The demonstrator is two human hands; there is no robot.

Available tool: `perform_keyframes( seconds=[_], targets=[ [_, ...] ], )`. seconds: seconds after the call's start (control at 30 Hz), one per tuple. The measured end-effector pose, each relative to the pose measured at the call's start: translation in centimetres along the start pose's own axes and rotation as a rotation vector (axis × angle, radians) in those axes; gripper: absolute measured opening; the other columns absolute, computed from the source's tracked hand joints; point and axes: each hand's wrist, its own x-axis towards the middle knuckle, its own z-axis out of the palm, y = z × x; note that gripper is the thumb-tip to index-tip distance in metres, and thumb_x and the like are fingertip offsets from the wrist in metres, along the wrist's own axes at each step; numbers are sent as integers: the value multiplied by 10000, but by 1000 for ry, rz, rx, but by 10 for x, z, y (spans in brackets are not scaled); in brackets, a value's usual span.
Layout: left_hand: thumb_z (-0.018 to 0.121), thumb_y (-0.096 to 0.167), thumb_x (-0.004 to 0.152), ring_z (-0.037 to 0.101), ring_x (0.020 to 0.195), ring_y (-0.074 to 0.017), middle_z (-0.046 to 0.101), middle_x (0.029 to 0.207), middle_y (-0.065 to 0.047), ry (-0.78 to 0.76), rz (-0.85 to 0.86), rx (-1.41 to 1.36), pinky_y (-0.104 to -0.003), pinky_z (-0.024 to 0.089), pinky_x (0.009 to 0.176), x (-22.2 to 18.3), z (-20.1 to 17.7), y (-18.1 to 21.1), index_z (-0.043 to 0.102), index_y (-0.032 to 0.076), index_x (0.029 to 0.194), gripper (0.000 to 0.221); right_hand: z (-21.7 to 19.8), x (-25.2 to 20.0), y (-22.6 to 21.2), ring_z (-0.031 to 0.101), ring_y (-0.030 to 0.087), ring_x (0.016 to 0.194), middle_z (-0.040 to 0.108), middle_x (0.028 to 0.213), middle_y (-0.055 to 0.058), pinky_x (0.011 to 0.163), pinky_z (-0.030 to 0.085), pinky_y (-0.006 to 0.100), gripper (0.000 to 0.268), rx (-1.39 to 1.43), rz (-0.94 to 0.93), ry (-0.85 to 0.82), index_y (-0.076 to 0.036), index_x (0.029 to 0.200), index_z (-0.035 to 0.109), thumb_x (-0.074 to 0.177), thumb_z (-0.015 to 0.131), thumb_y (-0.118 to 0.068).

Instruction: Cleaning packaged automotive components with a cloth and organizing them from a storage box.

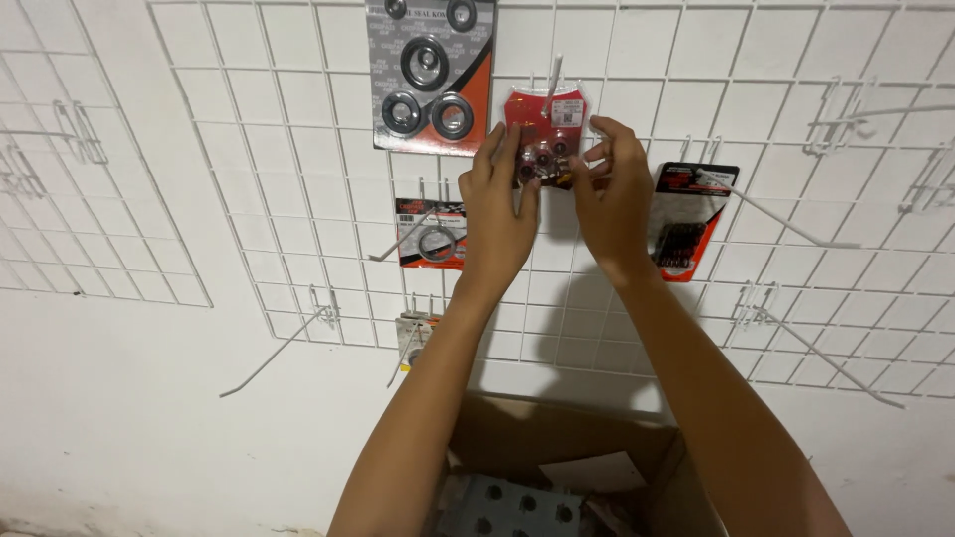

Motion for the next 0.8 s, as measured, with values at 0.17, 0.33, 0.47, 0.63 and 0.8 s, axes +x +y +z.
perform_keyframes(
  seconds=[0.17, 0.33, 0.47, 0.63, 0.8],
  targets=[
    [650, 77, 981, 463, 1279, -382, 378, 1578, -121, -41, -37, -7, -457, 388, 1088, -13, -12, 20, 414, 149, 1555, 625, -3, -10, 2, 656, 278, 769, 596, 974, 140, 591, 600, 349, 371, 7, 25, -13, -46, 1364, 559, 1017, 693, -55],
    [657, 76, 964, 462, 1297, -448, 405, 1527, -182, -72, -43, -13, -510, 367, 1093, -44, -25, 36, 426, 106, 1514, 598, -17, -36, -10, 674, 289, 797, 611, 988, 138, 597, 591, 355, 336, 10, 76, -42, -60, 1342, 573, 1029, 693, -86],
    [661, 96, 930, 452, 1361, -441, 474, 1414, -173, -250, -126, -101, -511, 379, 1073, -85, -39, 46, 499, 96, 1426, 522, -36, -80, -30, 680, 274, 824, 638, 978, 138, 654, 584, 344, 309, 12, 220, -160, -70, 1303, 602, 1018, 701, -140],
    [640, 164, 948, 507, 1323, -379, 512, 1385, -120, -645, -414, -74, -428, 429, 1029, -151, -57, 51, 588, 155, 1357, 413, -63, -159, -58, 692, 234, 760, 698, 896, 97, 653, 601, 357, 179, -43, 475, -363, -91, 1155, 699, 977, 716, -101],
    [655, 104, 884, 537, 1222, -525, 552, 1335, -253, -1190, -464, 209, -560, 550, 855, -234, -50, 13, 550, 79, 1412, 539, -79, -239, -49, 740, 289, 877, 739, 951, 125, 758, 613, 427, 165, -106, 715, -781, -109, 1130, 688, 972, 676, -159]
  ],
)
